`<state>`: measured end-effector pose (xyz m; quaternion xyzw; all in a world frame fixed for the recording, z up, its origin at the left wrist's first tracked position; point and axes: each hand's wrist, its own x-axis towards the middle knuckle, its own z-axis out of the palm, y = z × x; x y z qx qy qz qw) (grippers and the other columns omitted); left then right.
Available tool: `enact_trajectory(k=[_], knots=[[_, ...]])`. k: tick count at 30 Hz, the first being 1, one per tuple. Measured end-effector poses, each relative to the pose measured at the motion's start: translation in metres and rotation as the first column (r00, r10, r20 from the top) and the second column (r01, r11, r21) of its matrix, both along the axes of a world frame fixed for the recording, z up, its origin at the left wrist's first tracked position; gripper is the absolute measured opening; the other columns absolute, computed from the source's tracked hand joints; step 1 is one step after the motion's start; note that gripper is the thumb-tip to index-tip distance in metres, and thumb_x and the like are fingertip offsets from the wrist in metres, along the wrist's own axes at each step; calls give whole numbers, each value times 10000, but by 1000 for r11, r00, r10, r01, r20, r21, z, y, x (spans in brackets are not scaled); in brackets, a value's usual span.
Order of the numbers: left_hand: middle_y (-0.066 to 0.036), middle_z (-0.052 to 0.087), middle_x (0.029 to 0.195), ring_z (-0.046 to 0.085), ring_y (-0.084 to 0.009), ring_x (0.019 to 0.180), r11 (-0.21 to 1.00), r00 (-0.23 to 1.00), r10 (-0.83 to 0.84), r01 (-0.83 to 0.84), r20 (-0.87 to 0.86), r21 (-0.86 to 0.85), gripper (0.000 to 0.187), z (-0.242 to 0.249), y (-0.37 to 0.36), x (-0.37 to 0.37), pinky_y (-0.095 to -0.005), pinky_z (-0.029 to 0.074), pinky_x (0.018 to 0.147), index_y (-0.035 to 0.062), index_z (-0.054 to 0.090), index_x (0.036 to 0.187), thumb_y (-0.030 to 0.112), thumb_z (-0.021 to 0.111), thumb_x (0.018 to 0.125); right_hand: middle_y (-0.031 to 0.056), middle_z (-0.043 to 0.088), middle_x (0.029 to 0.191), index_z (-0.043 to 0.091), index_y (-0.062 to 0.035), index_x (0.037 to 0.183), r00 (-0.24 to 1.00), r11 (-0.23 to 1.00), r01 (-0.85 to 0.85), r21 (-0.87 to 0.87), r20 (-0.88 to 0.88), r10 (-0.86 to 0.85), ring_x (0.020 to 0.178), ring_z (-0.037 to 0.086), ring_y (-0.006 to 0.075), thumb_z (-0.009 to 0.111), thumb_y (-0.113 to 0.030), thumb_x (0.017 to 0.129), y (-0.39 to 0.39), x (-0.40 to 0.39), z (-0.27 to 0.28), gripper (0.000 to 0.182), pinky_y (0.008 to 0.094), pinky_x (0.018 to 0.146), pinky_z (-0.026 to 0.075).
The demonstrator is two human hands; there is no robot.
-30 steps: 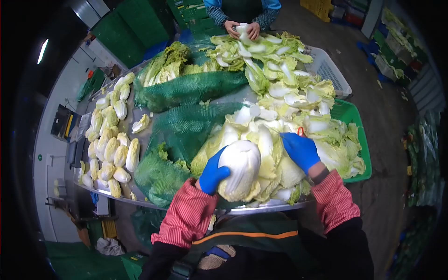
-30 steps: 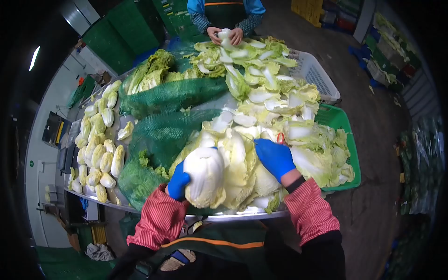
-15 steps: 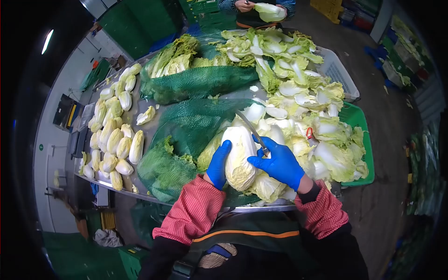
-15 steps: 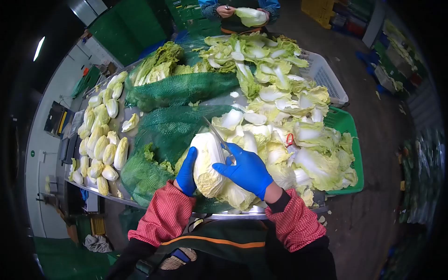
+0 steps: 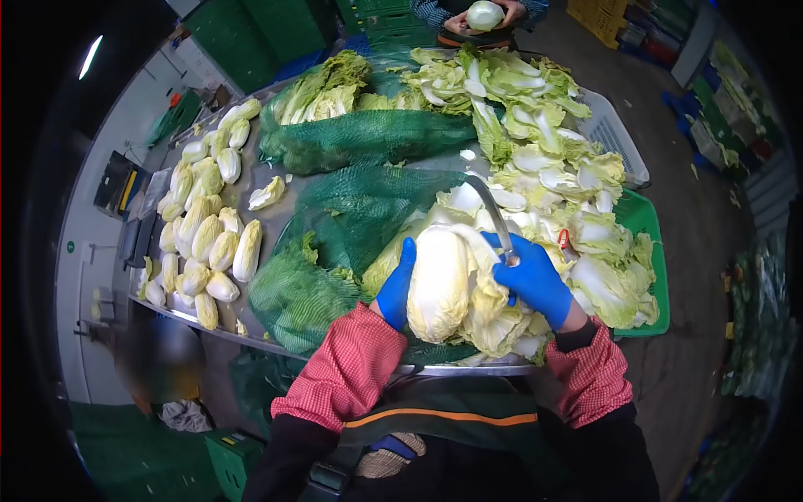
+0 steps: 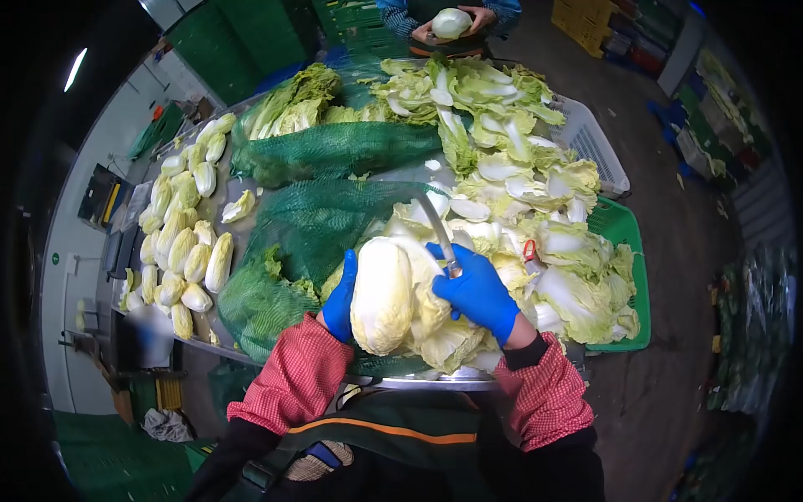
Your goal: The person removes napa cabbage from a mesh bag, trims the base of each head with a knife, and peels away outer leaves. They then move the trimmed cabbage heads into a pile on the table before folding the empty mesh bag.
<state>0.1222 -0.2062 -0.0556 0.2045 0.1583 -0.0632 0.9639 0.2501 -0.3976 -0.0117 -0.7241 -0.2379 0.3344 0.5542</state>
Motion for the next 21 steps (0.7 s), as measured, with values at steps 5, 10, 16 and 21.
enact_trajectory(k=[5,10,16,21], knots=[[-161,466,1376,534,-358,1131,992,984,58,-38,171,-117,744,16,7,0,-476,430,984,123,360,1422,667,289,921,150,644,851,511,-52,1299,856,930,188,-317,517,3,640,641,208,672,-371,805,2,8,-15,610,327,617,527],[-158,407,1436,479,-323,1248,978,999,41,-45,24,202,756,20,31,5,-451,396,1037,84,311,1447,644,266,941,18,585,748,510,-106,1326,929,993,81,-81,367,-46,618,584,108,717,-386,818,30,-22,14,616,267,541,474],[-142,404,1440,449,-287,1286,908,988,60,-114,145,403,779,48,56,-20,-440,386,1051,63,255,1466,615,376,930,-24,517,672,535,-73,1184,923,916,159,367,-386,-5,477,505,71,599,-327,929,67,-17,-16,366,209,411,421],[-140,449,1404,486,-278,1251,927,959,184,-242,214,287,699,36,73,-44,-437,401,1042,56,296,1447,482,506,933,23,601,798,524,-50,1246,993,970,56,235,-115,-30,502,507,62,618,-264,916,127,-47,6,404,215,415,431]])
